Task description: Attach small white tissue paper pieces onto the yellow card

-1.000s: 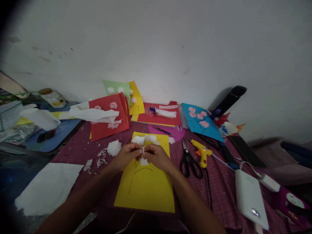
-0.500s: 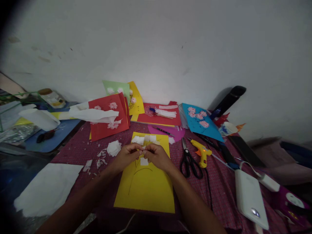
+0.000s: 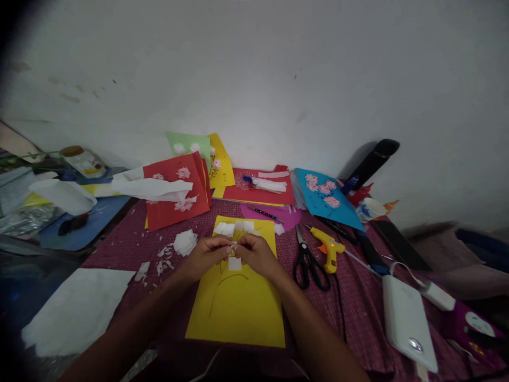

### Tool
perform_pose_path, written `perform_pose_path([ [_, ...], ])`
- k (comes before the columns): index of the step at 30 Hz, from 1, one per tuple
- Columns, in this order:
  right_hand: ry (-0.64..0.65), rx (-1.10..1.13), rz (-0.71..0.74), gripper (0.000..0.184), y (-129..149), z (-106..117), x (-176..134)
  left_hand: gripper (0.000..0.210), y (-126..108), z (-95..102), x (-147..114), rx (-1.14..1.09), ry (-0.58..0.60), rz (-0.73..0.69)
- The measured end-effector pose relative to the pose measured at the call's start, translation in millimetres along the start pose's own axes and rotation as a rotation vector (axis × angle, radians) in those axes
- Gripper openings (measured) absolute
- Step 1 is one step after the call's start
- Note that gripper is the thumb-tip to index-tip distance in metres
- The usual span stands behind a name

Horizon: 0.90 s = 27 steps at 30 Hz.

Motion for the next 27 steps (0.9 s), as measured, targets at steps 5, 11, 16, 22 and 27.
perform_pose_path([
  [5, -0.004, 0.006, 0.004, 0.022, -2.0, 0.0, 1.0, 0.022, -0.4, 0.8, -0.7, -0.004, -0.003, 0.04],
  [11, 0.005, 0.007, -0.006, 0.024, -1.5, -0.7, 0.7, 0.025, 0.3, 2.1, -0.6, 0.0, 0.024, 0.058],
  [16, 0.024, 0.011, -0.008, 0.026, -3.0, 0.8, 0.6, 0.025, 7.5, 3.5, 0.9, -0.056, 0.06, 0.08],
  [22, 0.041, 0.035, -0.016, 0.025, -1.4, 1.5, -0.2, 0.024, 9.7, 4.3, 1.3, -0.081, 0.076, 0.077],
  [27, 0.04, 0.045, -0.035, 0.024, 0.0, 1.3, -0.2, 0.025, 6.3, 4.4, 0.8, -0.054, 0.081, 0.094],
])
Point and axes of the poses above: each hand's wrist, its own x-axis towards the middle knuckle, its own z-axis out of the back of the hand, y = z × x, the point moved 2 cm from there along x, towards the middle knuckle, and after that the axes turned 5 degrees about -y, right-handed, at the moved point
